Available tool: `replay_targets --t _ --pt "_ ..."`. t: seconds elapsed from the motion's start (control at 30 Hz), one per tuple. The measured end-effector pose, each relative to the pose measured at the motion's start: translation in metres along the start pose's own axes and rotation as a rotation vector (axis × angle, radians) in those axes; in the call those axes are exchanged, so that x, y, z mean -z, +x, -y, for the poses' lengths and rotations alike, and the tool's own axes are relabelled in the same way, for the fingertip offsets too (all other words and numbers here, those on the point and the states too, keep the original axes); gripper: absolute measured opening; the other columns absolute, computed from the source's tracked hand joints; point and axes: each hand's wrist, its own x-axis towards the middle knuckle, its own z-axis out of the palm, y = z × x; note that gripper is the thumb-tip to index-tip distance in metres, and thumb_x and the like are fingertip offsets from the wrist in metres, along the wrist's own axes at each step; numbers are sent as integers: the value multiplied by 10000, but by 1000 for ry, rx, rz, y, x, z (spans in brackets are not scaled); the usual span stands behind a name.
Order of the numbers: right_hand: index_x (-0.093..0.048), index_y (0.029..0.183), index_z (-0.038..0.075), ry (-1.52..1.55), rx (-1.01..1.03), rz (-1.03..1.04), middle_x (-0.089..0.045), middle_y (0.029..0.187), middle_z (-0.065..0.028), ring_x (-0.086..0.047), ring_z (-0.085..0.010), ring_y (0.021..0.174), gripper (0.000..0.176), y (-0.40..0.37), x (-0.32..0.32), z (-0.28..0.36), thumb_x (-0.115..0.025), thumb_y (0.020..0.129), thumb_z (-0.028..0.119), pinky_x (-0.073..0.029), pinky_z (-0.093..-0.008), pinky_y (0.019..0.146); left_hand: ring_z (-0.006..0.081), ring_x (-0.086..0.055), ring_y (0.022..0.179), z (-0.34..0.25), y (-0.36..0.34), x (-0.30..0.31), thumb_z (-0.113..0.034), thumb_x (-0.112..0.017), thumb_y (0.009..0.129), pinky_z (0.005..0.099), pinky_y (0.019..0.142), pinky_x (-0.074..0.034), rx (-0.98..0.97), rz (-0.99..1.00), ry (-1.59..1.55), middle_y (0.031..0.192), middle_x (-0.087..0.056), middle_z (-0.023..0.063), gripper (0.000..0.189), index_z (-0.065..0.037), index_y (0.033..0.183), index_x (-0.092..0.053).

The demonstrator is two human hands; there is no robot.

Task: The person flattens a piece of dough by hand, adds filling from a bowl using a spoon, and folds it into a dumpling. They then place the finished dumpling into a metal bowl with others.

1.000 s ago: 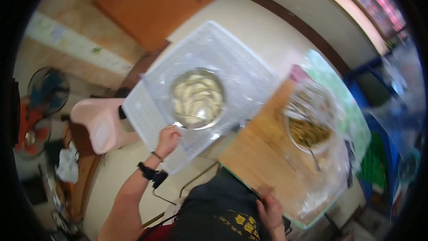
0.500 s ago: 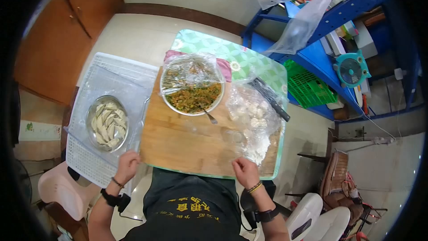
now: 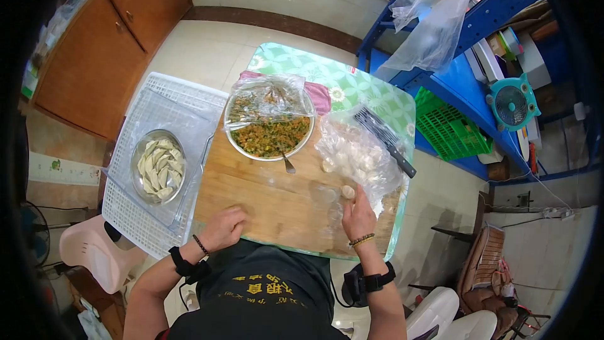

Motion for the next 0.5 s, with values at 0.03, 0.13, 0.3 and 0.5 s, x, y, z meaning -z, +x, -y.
replay_targets --t 0.03,0.13,0.3,0.5 --pt "-485 1279 55 10 0 5 -640 920 -200 -629 -389 837 479 1 1 -4 -613 821 111 -505 -481 715 364 -580 763 -2 3 -4 -24 -531 778 431 650 -473 -1 27 16 789 -565 155 93 -46 845 -592" --pt "-500 1279 53 -125 127 44 -596 1022 -207 -585 -406 938 499 9 -3 -15 -629 798 95 -496 -469 771 361 -581 759 -6 9 -16 -37 -539 783 436 651 -473 -72 10 -44 794 -567 149 77 -50 842 -587" --pt "-542 1243 66 -162 211 61 -570 1062 -185 -559 -374 1000 487 19 -16 -27 -642 766 81 -482 -459 835 349 -588 782 6 8 -46 -96 -576 808 450 675 -473 -58 10 27 811 -577 134 79 -69 881 -593" --pt "-562 1151 38 -176 216 81 -556 1045 -179 -552 -379 981 409 16 -19 -31 -636 749 32 -466 -448 823 347 -593 819 8 5 -56 -105 -577 817 454 693 -475 -13 -70 -26 822 -586 127 72 -79 882 -597"
